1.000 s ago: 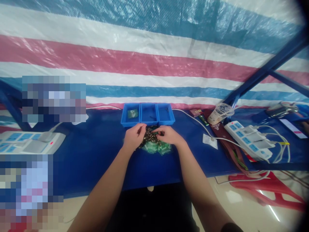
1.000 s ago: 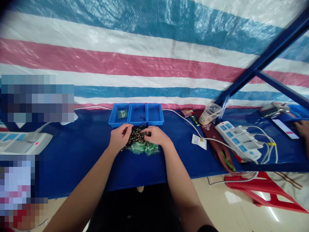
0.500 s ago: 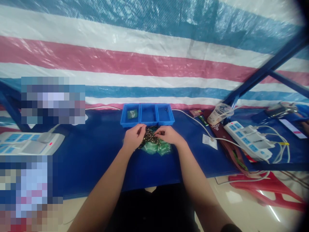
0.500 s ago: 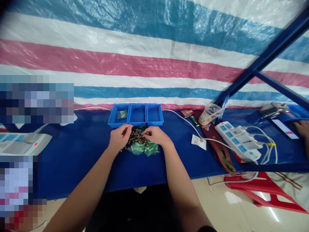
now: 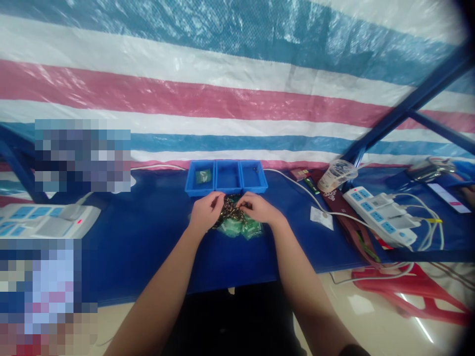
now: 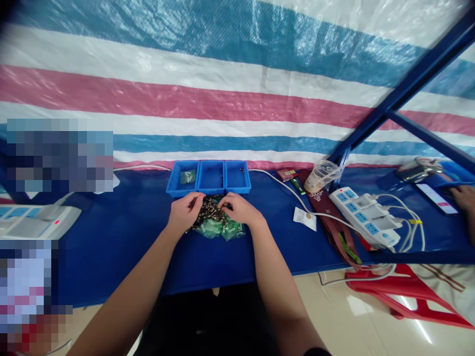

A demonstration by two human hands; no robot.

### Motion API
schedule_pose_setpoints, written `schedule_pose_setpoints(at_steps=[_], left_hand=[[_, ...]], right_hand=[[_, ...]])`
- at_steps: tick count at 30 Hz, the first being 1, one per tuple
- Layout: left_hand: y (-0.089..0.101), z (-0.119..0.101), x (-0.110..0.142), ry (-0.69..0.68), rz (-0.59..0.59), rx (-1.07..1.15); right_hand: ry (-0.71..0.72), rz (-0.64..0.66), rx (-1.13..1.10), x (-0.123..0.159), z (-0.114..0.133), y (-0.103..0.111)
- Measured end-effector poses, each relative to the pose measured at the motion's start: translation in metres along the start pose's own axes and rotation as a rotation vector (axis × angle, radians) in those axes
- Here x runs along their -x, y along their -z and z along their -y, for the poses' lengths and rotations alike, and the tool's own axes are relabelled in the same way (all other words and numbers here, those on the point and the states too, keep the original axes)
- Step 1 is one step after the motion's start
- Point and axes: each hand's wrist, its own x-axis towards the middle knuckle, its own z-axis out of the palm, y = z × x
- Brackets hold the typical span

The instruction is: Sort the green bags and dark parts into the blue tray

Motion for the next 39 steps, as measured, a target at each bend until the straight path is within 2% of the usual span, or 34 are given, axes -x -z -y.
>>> schedule_pose_setpoints(at_steps=[13, 22, 25, 29, 33, 39], left_hand=[[0.0, -0.003, -0.001, 0.001, 0.002, -0.004], [0.0, -0.002, 0.0, 0.008, 0.013, -0.003], [0.001, -0.003, 0.0, 0.009, 0.012, 0.003], [0.001, -0.005, 0.0, -0.011, 0.058, 0.043], [-0.001, -0.003, 0.0, -0.05, 0.115, 0.076], [-0.004, -0.002, -0.001, -0.038, 0.094, 0.059]], right_hand=[[0.04, 0.055, 0.059, -0.001, -0.003, -0.001], [0.005, 0.009, 0.034, -0.003, -0.004, -0.004], [-0.016, -0.044, -0.026, -0.004, -0.003, -0.002], [-0.095, -0.228, -0.143, -0.006, 0.005, -0.003], [-0.089, -0.343, -0.259, -0.011, 0.014, -0.013], [-0.157, -0.449, -0.522, -0.017, 0.018, -0.03]])
